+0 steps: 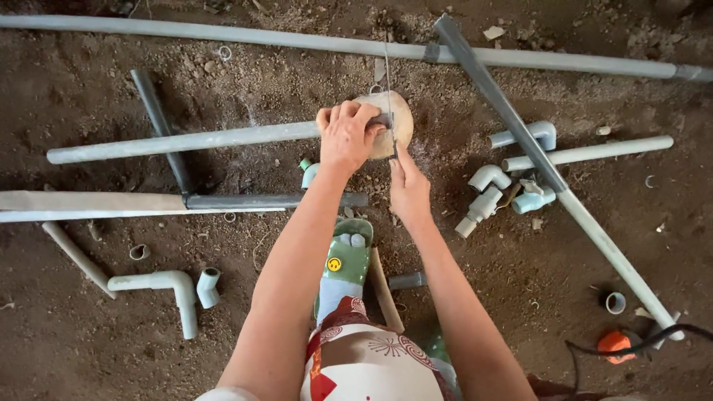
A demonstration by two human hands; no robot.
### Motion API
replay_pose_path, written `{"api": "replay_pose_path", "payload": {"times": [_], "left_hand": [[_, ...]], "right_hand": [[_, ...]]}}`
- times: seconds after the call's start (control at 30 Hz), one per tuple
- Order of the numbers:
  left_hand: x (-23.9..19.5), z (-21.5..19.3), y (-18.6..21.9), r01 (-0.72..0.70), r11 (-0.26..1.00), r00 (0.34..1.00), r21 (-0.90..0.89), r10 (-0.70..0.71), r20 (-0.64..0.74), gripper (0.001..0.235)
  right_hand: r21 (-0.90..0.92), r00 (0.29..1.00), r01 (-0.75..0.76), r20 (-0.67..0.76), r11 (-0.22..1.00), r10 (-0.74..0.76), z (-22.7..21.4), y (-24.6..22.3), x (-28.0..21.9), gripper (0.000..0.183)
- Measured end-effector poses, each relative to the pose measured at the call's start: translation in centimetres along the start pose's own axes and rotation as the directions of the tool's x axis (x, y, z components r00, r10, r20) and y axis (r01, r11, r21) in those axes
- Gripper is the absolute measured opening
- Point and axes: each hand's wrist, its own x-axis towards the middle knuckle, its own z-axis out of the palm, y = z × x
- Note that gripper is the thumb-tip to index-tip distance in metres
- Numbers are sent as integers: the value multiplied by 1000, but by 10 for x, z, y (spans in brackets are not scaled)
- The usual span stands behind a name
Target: The person assembles two PVC pipes into a longer piece, then uses a hand saw to cut the pipe while resting it on a round wooden block. The person repeatedly saws through the pipe, adjusting grip and position as needed.
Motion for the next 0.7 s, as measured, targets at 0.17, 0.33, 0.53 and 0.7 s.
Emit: {"api": "replay_pose_path", "payload": {"times": [0.17, 0.33, 0.53, 0.7], "left_hand": [[3, -2, -2, 43, 999, 999, -14, -42, 33, 27], [4, -2, -8, 29, 999, 999, -29, -28, 32, 26], [6, -8, -1, 14, 1000, 998, 4, -14, 56, 25], [4, -1, 1, 10, 1000, 999, 20, -11, 42, 25]], "right_hand": [[5, 996, -78, 38, 997, 78, 0, 13, -34, 44], [14, 993, -75, 93, 997, 74, -4, 12, -52, 44], [-38, 997, -48, 63, 998, 50, -2, 5, -5, 44], [-2, 997, -20, 75, 1000, 20, -7, 5, -11, 45]]}}
